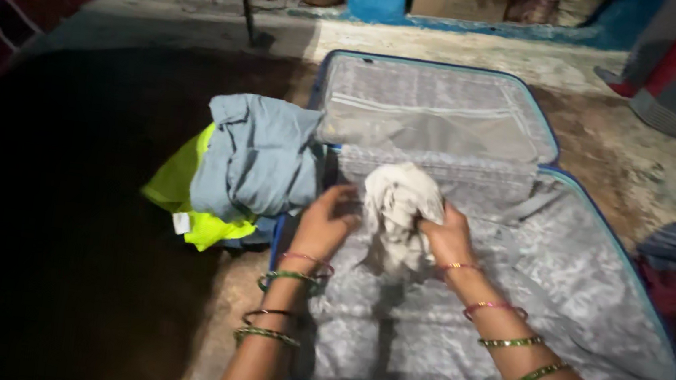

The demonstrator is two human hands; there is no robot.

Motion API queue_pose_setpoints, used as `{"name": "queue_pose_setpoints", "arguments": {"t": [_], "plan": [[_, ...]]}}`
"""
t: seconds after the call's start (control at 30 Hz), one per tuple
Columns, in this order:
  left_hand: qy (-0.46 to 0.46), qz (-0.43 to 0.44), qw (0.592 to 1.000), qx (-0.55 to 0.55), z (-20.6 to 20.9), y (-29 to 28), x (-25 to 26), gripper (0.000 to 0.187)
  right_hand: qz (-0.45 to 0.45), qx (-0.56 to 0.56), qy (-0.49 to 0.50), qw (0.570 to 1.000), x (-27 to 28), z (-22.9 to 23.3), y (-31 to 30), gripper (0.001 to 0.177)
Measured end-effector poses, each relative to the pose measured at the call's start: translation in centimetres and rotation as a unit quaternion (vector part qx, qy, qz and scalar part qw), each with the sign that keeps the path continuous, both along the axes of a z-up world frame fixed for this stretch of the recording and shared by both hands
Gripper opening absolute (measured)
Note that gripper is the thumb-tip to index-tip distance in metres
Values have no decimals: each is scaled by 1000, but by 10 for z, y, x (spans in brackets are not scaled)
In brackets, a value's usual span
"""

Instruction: The person wipes the exterior of a light blue suitcase with a white cloth. They then open the suitcase, remove several folded clothes, and proceed to wipe the interior lining and mesh pockets with the same cloth.

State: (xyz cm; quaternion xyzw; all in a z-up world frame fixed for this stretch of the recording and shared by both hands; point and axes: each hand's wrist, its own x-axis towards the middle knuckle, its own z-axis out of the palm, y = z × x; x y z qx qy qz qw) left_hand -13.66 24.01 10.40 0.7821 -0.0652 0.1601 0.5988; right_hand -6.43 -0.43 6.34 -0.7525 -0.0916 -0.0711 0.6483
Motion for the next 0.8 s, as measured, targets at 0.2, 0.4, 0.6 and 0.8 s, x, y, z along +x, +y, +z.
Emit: {"name": "queue_pose_setpoints", "arguments": {"t": [0.2,0.4,0.6,0.8], "plan": [[89,50,968,229,-46,-87,-46,72,-132,-240,4,962,-46,-80,-89,44],[89,29,928,361,-55,-101,-69,79,-151,-258,87,950,-64,-114,-111,51],[54,-17,963,264,-49,-118,-71,91,-157,-269,87,946,-79,-86,-97,39],[17,-26,973,229,-50,-143,-69,99,-126,-170,20,977,-81,-89,-92,61]]}}
